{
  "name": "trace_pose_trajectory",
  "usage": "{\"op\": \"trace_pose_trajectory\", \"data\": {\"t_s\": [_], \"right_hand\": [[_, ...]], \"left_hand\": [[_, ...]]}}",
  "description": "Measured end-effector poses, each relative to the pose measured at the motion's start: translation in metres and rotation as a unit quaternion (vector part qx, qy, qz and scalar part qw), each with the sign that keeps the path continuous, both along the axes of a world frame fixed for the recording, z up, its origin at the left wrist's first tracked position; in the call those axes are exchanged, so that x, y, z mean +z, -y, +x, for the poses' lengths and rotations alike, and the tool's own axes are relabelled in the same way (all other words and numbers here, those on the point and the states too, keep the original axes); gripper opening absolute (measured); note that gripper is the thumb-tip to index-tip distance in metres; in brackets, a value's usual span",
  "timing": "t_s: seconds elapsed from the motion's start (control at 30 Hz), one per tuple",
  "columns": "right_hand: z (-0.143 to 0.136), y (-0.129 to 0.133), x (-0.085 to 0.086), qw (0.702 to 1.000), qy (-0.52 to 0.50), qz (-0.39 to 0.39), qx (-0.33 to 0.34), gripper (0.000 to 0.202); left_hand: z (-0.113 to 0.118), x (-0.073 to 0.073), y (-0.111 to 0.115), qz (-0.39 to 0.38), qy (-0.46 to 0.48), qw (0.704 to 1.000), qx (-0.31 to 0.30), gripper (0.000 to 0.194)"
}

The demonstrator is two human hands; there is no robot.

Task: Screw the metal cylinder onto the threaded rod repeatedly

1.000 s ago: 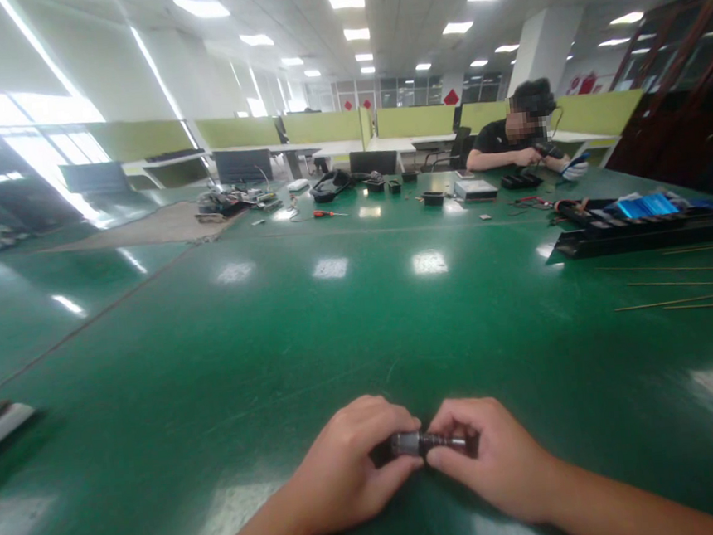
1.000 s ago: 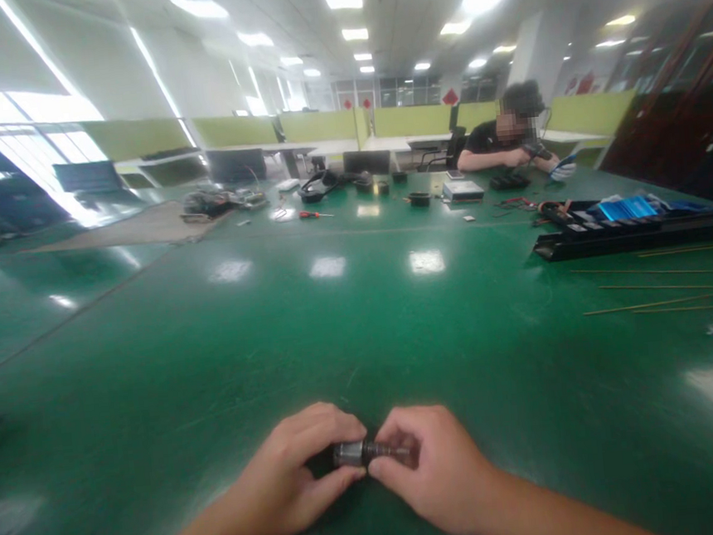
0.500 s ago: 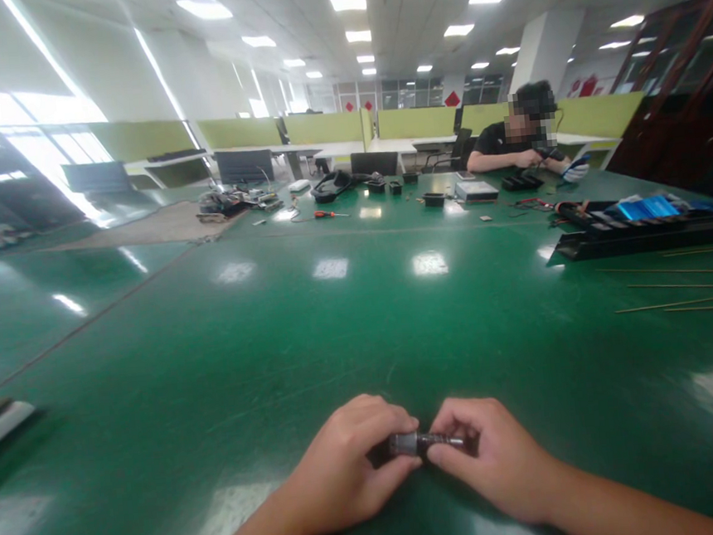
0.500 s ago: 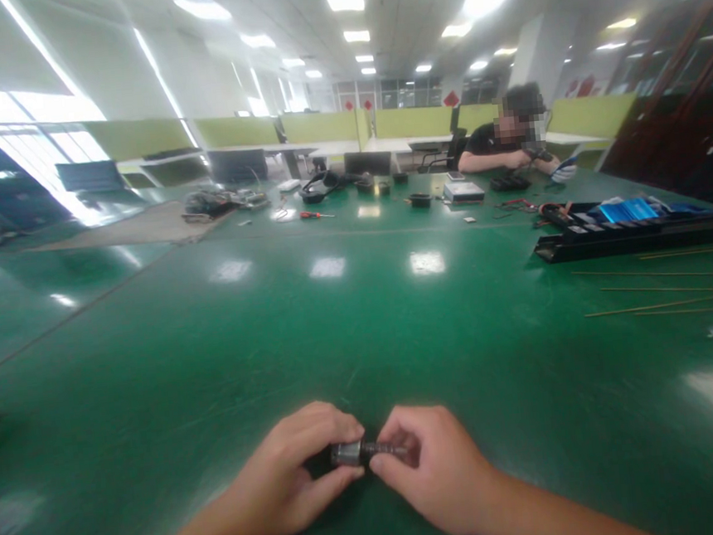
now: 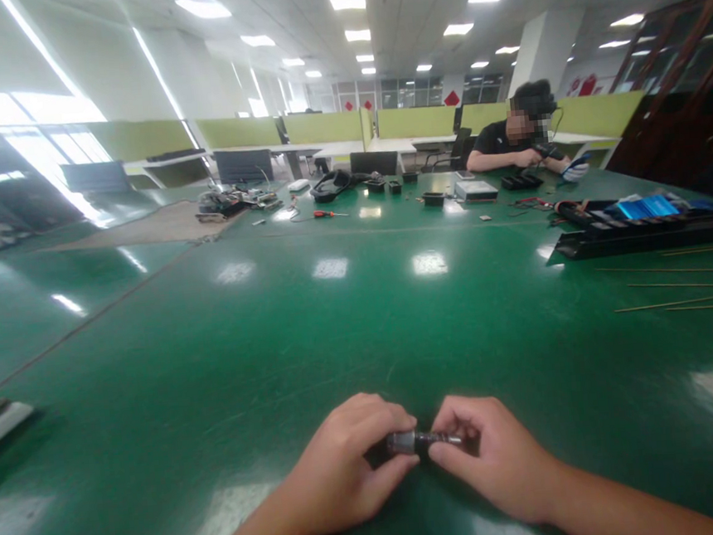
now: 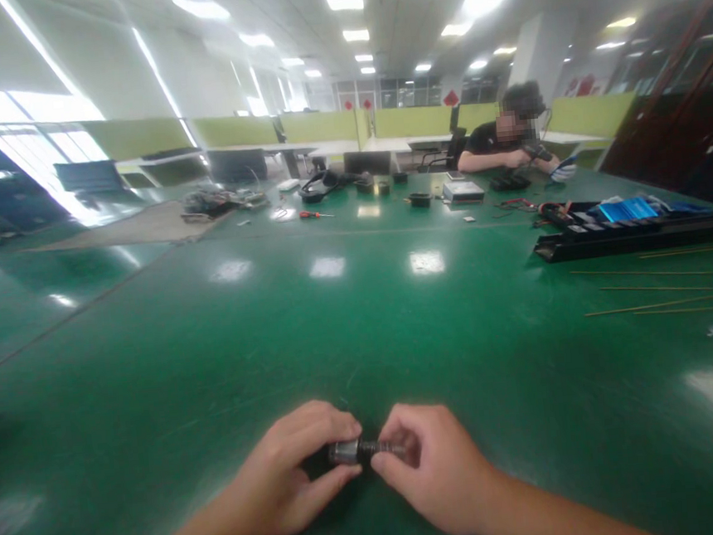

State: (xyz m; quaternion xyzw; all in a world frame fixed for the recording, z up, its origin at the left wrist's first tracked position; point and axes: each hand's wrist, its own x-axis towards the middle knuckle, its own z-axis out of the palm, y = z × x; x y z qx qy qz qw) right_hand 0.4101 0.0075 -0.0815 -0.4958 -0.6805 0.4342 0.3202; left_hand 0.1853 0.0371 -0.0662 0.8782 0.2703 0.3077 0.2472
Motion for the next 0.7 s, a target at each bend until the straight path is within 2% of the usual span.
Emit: {"op": "trace_pose_trajectory", "data": {"t_s": [0.37,0.7], "right_hand": [[-0.0003,-0.0003,-0.0014,1.000,-0.007,-0.017,-0.008,0.009],[-0.0012,-0.0020,-0.0018,0.999,-0.017,-0.028,-0.017,0.012]], "left_hand": [[-0.0001,0.0069,0.0009,0.009,0.006,1.000,0.014,0.017],[-0.0041,0.0044,-0.0001,0.004,0.007,1.000,0.015,0.018]]}}
